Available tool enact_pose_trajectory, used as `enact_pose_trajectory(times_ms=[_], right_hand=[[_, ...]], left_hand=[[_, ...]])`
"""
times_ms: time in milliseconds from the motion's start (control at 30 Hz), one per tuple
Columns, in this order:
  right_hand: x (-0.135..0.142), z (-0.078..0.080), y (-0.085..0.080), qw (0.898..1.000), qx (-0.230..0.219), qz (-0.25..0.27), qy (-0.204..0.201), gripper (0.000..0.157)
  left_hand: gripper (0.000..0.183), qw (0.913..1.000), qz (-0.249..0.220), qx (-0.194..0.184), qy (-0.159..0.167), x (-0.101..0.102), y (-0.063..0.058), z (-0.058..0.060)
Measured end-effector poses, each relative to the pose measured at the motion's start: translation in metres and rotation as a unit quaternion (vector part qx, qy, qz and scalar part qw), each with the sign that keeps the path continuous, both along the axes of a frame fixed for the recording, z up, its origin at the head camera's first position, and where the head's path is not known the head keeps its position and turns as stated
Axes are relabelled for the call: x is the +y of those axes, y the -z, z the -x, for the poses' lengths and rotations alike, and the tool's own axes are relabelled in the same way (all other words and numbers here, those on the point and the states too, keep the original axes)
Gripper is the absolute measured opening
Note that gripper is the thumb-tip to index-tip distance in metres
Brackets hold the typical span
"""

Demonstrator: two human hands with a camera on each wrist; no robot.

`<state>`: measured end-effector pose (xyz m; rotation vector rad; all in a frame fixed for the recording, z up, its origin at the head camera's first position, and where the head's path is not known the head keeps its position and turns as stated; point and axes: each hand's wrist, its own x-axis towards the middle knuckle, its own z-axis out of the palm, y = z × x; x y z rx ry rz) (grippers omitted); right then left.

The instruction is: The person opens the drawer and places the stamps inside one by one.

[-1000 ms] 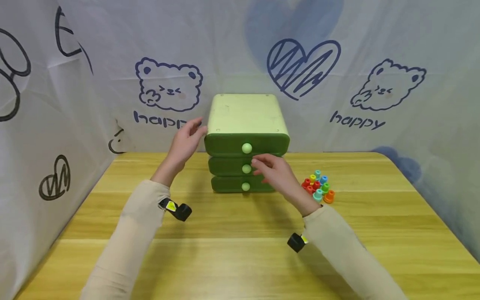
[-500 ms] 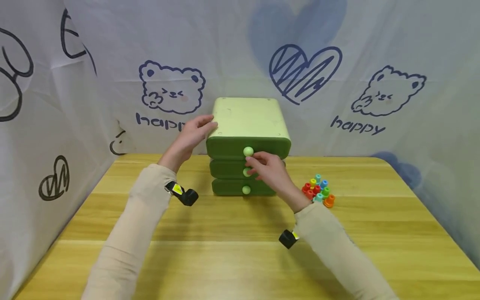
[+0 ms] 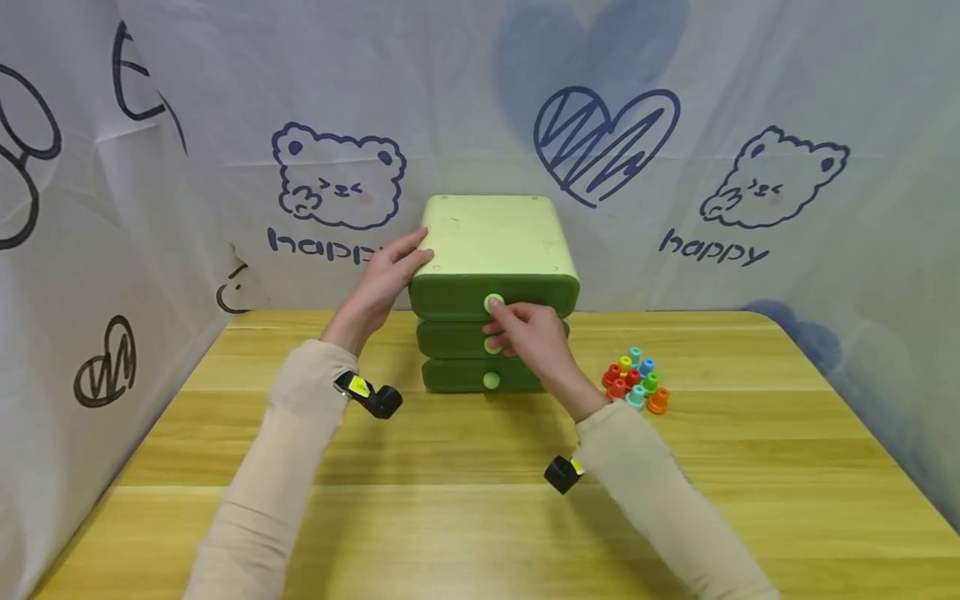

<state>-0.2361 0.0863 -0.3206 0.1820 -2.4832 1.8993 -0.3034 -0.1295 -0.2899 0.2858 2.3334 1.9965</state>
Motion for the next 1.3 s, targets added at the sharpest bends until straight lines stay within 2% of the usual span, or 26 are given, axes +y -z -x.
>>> enact_pose_trajectory(times_ms=[233, 500, 633, 867, 1300], right_hand=[[-0.005, 0.0, 0.001, 0.999, 0.016, 0.022, 0.031, 0.042], [-0.009, 0.0, 0.005, 0.997, 0.03, 0.043, 0.048, 0.038], [-0.01, 0.0, 0.008, 0.995, 0.048, 0.058, 0.061, 0.037], [-0.011, -0.003, 0.017, 0.991, 0.075, 0.073, 0.083, 0.035], [-0.009, -0.024, 0.02, 0.992, 0.095, 0.066, 0.055, 0.032]], left_hand=[[0.056, 0.9998, -0.021, 0.001, 0.006, -0.001, 0.004, 0.0], [0.057, 0.9999, -0.006, 0.011, 0.01, -0.002, 0.001, 0.005], [0.057, 0.9999, -0.007, 0.002, 0.014, -0.004, 0.0, 0.005], [0.056, 0.9994, -0.029, -0.007, 0.019, -0.004, 0.007, 0.005], [0.056, 0.9993, -0.029, -0.006, 0.024, -0.005, 0.008, 0.006]])
